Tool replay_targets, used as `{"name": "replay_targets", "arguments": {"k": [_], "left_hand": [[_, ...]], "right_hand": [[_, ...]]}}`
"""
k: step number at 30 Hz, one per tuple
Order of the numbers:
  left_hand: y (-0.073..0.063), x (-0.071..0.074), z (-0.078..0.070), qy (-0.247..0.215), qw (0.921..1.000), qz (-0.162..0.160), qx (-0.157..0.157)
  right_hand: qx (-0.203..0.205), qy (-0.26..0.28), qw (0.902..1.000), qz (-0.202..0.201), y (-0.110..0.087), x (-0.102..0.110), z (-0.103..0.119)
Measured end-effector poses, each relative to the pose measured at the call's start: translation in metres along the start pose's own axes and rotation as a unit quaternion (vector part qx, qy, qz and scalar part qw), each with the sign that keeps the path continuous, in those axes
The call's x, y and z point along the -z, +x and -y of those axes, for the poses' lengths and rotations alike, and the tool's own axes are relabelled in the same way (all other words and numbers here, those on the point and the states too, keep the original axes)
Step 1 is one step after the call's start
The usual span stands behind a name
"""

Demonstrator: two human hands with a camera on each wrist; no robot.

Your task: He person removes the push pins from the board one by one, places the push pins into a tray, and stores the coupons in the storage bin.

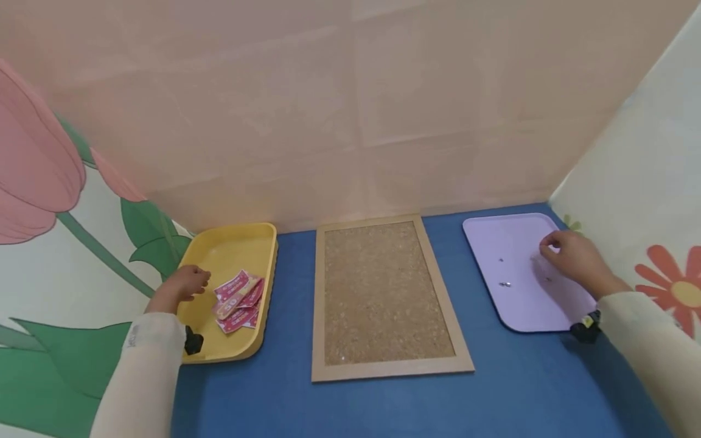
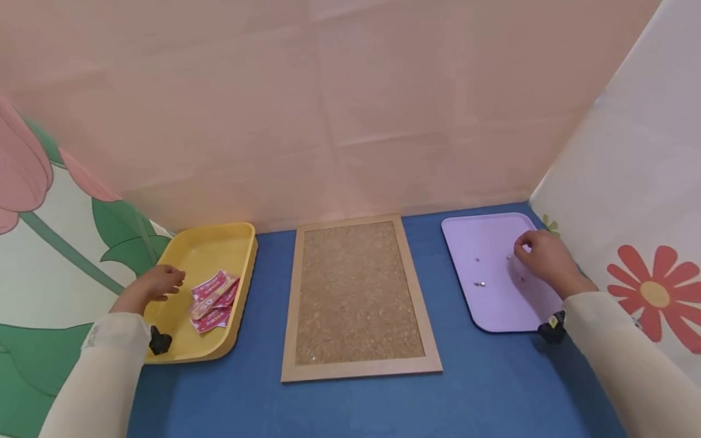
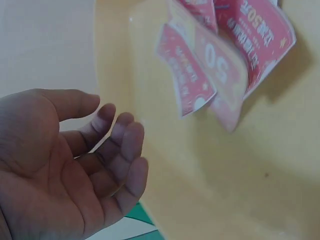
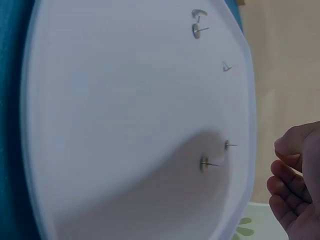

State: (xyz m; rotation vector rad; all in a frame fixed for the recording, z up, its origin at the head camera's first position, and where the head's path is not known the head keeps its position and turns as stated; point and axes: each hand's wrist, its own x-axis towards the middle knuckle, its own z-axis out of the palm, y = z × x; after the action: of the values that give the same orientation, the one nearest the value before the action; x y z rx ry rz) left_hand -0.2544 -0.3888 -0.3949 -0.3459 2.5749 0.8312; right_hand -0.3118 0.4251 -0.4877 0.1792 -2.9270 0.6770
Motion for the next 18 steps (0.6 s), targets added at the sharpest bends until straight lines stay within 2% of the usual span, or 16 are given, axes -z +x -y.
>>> {"name": "replay_targets", "arguments": {"k": [3, 5, 7, 10, 13, 18], "left_hand": [[-0.008, 0.005, -0.011, 0.045, 0.9969, -0.056, -0.031], [-0.010, 0.004, -0.028, 0.074, 0.9893, -0.109, -0.063], [-0.012, -0.003, -0.051, 0.094, 0.9784, -0.155, -0.101], [-0.013, -0.020, -0.088, 0.111, 0.9625, -0.194, -0.154], [-0.018, -0.041, -0.127, 0.122, 0.9494, -0.211, -0.198], [-0.028, -0.087, -0.193, 0.154, 0.9205, -0.243, -0.265]], "right_hand": [[0.017, 0.002, 0.9998, -0.009, 0.006, 0.003, 0.012], [0.031, -0.004, 0.9992, -0.025, 0.009, 0.006, 0.021], [0.046, -0.010, 0.9981, -0.040, 0.011, 0.008, 0.034], [0.075, -0.009, 0.9953, -0.060, 0.012, 0.007, 0.058], [0.116, -0.006, 0.9902, -0.077, 0.014, 0.004, 0.086], [0.158, -0.001, 0.9835, -0.089, 0.013, -0.002, 0.133]]}}
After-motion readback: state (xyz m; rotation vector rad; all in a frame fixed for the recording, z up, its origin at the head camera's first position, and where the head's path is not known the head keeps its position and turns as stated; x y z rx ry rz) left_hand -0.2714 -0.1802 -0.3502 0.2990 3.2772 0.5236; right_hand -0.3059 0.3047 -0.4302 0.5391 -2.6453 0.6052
